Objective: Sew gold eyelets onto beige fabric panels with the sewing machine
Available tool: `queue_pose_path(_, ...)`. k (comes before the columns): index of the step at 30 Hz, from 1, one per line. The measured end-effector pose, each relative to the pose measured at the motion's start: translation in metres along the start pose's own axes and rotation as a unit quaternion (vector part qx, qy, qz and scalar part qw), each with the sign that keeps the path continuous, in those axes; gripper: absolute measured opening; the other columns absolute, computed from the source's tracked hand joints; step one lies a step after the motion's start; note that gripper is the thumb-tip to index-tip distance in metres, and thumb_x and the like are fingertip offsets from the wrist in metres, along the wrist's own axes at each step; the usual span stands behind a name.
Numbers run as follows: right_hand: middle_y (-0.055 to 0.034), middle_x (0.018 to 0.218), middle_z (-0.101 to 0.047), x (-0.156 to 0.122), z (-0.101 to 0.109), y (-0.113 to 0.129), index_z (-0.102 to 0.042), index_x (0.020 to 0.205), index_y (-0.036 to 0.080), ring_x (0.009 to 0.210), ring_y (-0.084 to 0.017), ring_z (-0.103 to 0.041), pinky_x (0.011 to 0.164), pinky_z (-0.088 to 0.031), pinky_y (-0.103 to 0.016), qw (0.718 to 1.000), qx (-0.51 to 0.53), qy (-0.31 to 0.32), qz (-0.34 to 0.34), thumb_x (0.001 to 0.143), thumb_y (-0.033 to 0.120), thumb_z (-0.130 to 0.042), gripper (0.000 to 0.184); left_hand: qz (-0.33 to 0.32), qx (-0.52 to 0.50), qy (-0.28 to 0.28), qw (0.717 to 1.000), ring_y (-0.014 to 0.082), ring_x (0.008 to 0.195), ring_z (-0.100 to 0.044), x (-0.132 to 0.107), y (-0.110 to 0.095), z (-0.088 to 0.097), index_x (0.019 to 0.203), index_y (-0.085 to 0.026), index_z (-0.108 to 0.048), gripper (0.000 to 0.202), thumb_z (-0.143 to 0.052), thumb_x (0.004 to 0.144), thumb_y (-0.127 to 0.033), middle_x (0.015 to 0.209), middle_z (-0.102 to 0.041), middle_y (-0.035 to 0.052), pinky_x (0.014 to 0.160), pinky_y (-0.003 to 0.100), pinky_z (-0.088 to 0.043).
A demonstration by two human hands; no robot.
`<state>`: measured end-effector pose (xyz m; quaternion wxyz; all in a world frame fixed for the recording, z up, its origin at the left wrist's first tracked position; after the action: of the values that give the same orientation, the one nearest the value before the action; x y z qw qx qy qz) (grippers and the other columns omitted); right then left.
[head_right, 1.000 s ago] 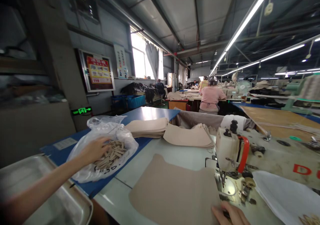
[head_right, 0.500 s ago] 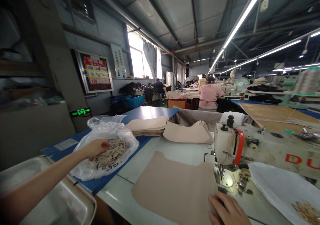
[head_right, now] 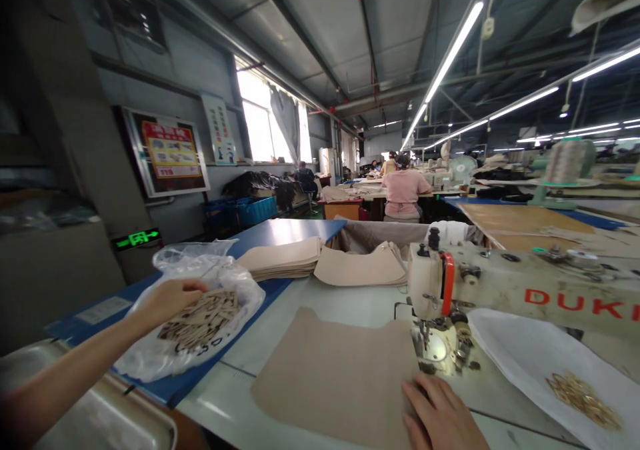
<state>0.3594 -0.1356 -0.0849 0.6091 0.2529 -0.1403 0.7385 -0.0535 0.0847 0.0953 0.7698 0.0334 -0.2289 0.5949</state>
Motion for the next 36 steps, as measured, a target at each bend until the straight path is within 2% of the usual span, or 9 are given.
queue_pose_path(4,-0.0094,0.103,-0.068,0.012,0.020,0.016,-0.070,0.102,0.022,0.100,-0.028,-0.060,0.088,-0.048,-0.040,0.993,0.072,0.050,-0.078,0.079,0.022,-0.058,0.026,-0.053,-0.049,0.066,0.995,0.0200,0.064,-0.067,-0.017,-0.058,-0.024,0.077,-0.018,-0.069,0.022,-0.049,0.076,-0.026,0.067,-0.071,-0.0017,0.060,0.027,-0.052)
queue_pose_path(8,-0.0103,0.102,-0.066,0.034,0.034,0.033,-0.069,0.103,0.019,0.101,-0.027,-0.058,0.090,-0.043,-0.041,0.953,0.242,0.054,-0.175,0.084,0.022,-0.052,0.026,-0.327,-0.127,0.025,0.936,0.0155,0.075,-0.067,-0.060,-0.147,-0.069,0.083,-0.024,-0.067,0.020,-0.047,0.082,-0.025,0.082,-0.072,-0.0013,0.069,0.021,-0.053)
queue_pose_path(11,-0.0075,0.087,-0.069,0.044,0.024,0.032,-0.066,0.110,0.017,0.078,-0.020,-0.065,0.073,-0.050,-0.032,0.818,0.491,0.057,-0.294,0.089,0.038,-0.046,0.036,-0.546,-0.137,-0.046,0.825,0.0119,0.082,-0.066,-0.097,-0.206,-0.092,0.096,-0.024,-0.063,0.026,-0.038,0.091,-0.018,0.091,-0.071,-0.0008,0.079,0.017,-0.051)
queue_pose_path(14,-0.0033,0.071,-0.067,0.046,0.015,0.024,-0.070,0.093,0.015,0.064,-0.017,-0.064,0.064,-0.050,-0.029,0.702,0.624,0.043,-0.341,0.073,0.051,-0.065,0.042,-0.657,-0.120,-0.101,0.738,0.0105,0.084,-0.065,-0.114,-0.238,-0.103,0.103,-0.024,-0.061,0.035,-0.030,0.094,-0.012,0.091,-0.072,-0.0018,0.088,0.016,-0.047)
queue_pose_path(18,-0.0030,0.070,-0.067,0.038,0.016,0.005,-0.070,0.080,0.014,0.066,-0.018,-0.065,0.069,-0.050,-0.031,0.666,0.651,-0.012,-0.363,0.056,0.051,-0.079,0.044,-0.666,-0.117,-0.132,0.725,0.0094,0.091,-0.064,-0.107,-0.249,-0.122,0.114,-0.023,-0.057,0.036,-0.029,0.094,-0.012,0.097,-0.072,-0.0021,0.096,0.016,-0.042)
queue_pose_path(24,-0.0033,0.075,-0.068,0.029,0.013,-0.017,-0.068,0.076,0.015,0.072,-0.021,-0.068,0.077,-0.050,-0.037,0.648,0.661,-0.079,-0.371,0.048,0.045,-0.084,0.044,-0.513,-0.179,-0.086,0.835,0.0139,0.089,-0.069,-0.089,-0.250,-0.152,0.112,-0.026,-0.059,0.027,-0.039,0.094,-0.033,0.099,-0.072,-0.0004,0.084,0.018,-0.053)
queue_pose_path(26,-0.0018,0.073,-0.067,0.029,0.011,-0.021,-0.067,0.075,0.016,0.070,-0.020,-0.067,0.078,-0.050,-0.037,0.647,0.661,-0.094,-0.370,0.048,0.043,-0.085,0.042,-0.489,-0.193,-0.081,0.847,0.0153,0.090,-0.069,-0.088,-0.256,-0.154,0.111,-0.024,-0.059,0.028,-0.041,0.093,-0.035,0.102,-0.072,0.0017,0.085,0.020,-0.053)
queue_pose_path(32,0.0004,0.065,-0.065,0.031,0.016,-0.027,-0.062,0.074,0.016,0.074,-0.022,-0.068,0.074,-0.050,-0.036,0.647,0.652,-0.047,-0.392,0.049,0.045,-0.084,0.044,-0.595,-0.195,-0.012,0.780,0.0130,0.098,-0.064,-0.090,-0.284,-0.157,0.115,-0.024,-0.056,0.029,-0.040,0.091,-0.018,0.108,-0.068,0.0007,0.089,0.020,-0.050)
queue_pose_path(36,-0.0005,0.070,-0.066,0.028,0.021,-0.031,-0.062,0.076,0.015,0.073,-0.020,-0.068,0.075,-0.050,-0.036,0.644,0.657,-0.027,-0.391,0.050,0.047,-0.083,0.046,-0.592,-0.266,0.077,0.757,0.0124,0.086,-0.065,-0.087,-0.298,-0.163,0.102,-0.025,-0.062,0.024,-0.041,0.093,-0.019,0.094,-0.069,-0.0004,0.080,0.019,-0.052)
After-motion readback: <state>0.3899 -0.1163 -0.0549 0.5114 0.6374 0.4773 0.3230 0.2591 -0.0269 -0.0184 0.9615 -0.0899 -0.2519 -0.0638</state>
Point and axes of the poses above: each hand's wrist, its own x-axis towards the middle knuckle, its own z-axis out of the back of the hand, y = z × x, the point moved 3 cm from there along x, towards the middle knuckle
